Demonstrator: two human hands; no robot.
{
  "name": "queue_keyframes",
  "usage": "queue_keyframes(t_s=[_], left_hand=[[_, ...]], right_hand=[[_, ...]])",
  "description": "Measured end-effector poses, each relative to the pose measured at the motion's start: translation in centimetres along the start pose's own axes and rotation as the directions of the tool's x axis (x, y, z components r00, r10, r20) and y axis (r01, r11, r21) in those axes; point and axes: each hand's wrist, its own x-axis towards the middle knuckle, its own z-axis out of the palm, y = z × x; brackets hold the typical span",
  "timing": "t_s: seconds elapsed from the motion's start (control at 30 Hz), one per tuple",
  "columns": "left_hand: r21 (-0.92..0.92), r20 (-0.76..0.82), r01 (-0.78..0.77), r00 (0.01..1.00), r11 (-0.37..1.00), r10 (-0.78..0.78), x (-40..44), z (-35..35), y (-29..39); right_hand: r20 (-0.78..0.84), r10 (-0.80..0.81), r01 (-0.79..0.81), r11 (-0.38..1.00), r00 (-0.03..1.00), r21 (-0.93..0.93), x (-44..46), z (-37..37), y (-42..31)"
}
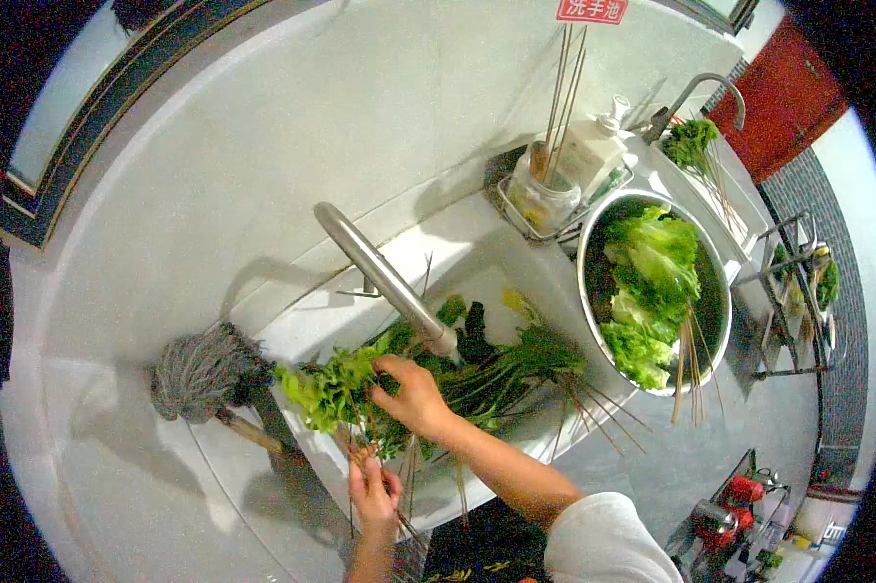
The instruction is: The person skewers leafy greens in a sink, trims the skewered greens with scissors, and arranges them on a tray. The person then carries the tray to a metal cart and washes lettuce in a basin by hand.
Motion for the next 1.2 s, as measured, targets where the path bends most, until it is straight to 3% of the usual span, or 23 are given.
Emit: queue_keyframes(t_s=[0.03,0.1,0.2,0.27,0.47,0.53,0.57,0.63,0.7,0.77,0.83,0.93,1.0,1.03,1.1,1.2], left_hand=[[-0.017,-0.011,-0.028,1.000,0.999,0.028,0.1,-0.3,-0.6],[-0.033,-0.022,-0.055,0.998,0.998,0.054,-0.1,-0.5,-1.1],[-0.144,0.001,-0.013,1.000,0.990,0.013,-0.5,-0.5,-0.9],[-0.189,0.100,0.067,0.994,0.980,-0.049,-0.7,-0.6,-0.6],[-0.187,0.159,0.153,0.979,0.970,-0.124,-1.4,-0.9,-0.1],[-0.197,0.148,0.172,0.979,0.965,-0.144,-1.6,-1.0,0.2],[-0.208,0.141,0.191,0.976,0.959,-0.164,-1.7,-0.9,0.1],[-0.212,0.116,0.177,0.981,0.961,-0.155,-1.9,-1.2,-0.6],[-0.212,0.088,0.161,0.985,0.964,-0.145,-1.9,-1.0,-0.6],[-0.183,-0.116,0.206,0.966,0.961,-0.229,-2.3,-0.5,0.4],[-0.193,-0.146,0.214,0.959,0.958,-0.244,-2.4,-0.8,0.3],[-0.236,-0.013,0.175,0.983,0.956,-0.183,-2.2,-2.9,-1.6],[-0.225,0.133,0.262,0.962,0.938,-0.237,-2.6,-4.1,-3.0],[-0.226,0.132,0.266,0.962,0.937,-0.241,-2.9,-4.6,-3.6],[-0.217,0.292,0.228,0.943,0.949,-0.160,-3.3,-5.2,-3.9],[-0.200,0.252,0.254,0.947,0.946,-0.201,-3.7,-6.0,-2.4]], right_hand=[[-0.005,-0.085,0.085,0.995,0.996,-0.045,-0.3,0.0,-0.1],[0.002,-0.091,0.091,0.996,0.996,-0.020,-1.2,0.1,-0.4],[-0.011,-0.098,0.098,0.995,0.995,0.035,-1.1,0.5,-0.2],[-0.029,-0.097,0.099,0.992,0.995,0.072,-0.7,0.8,-0.2],[0.205,-0.220,0.221,0.975,0.954,0.019,1.0,0.9,1.0],[0.236,-0.155,0.096,0.965,0.959,0.246,0.5,1.6,1.5],[0.235,-0.147,0.089,0.967,0.961,0.240,-0.1,1.7,1.7],[0.268,0.113,-0.217,0.891,0.957,0.398,-0.3,0.9,-1.0],[0.182,-0.015,-0.039,0.957,0.983,0.287,-1.3,2.1,-0.8],[0.193,-0.090,0.038,0.965,0.977,0.259,-1.7,3.2,-0.1],[0.207,-0.128,0.087,0.976,0.970,0.199,-1.8,3.6,0.3],[0.211,-0.198,0.171,0.976,0.957,0.138,-2.1,4.9,1.3],[0.215,-0.211,0.182,0.973,0.954,0.145,-2.1,4.9,1.2],[0.218,-0.207,0.178,0.973,0.954,0.145,-2.0,4.7,0.9],[0.391,-0.265,0.165,0.948,0.882,0.271,-1.5,4.3,0.5],[0.525,-0.273,0.091,0.934,0.806,0.345,-0.6,2.3,0.5]])
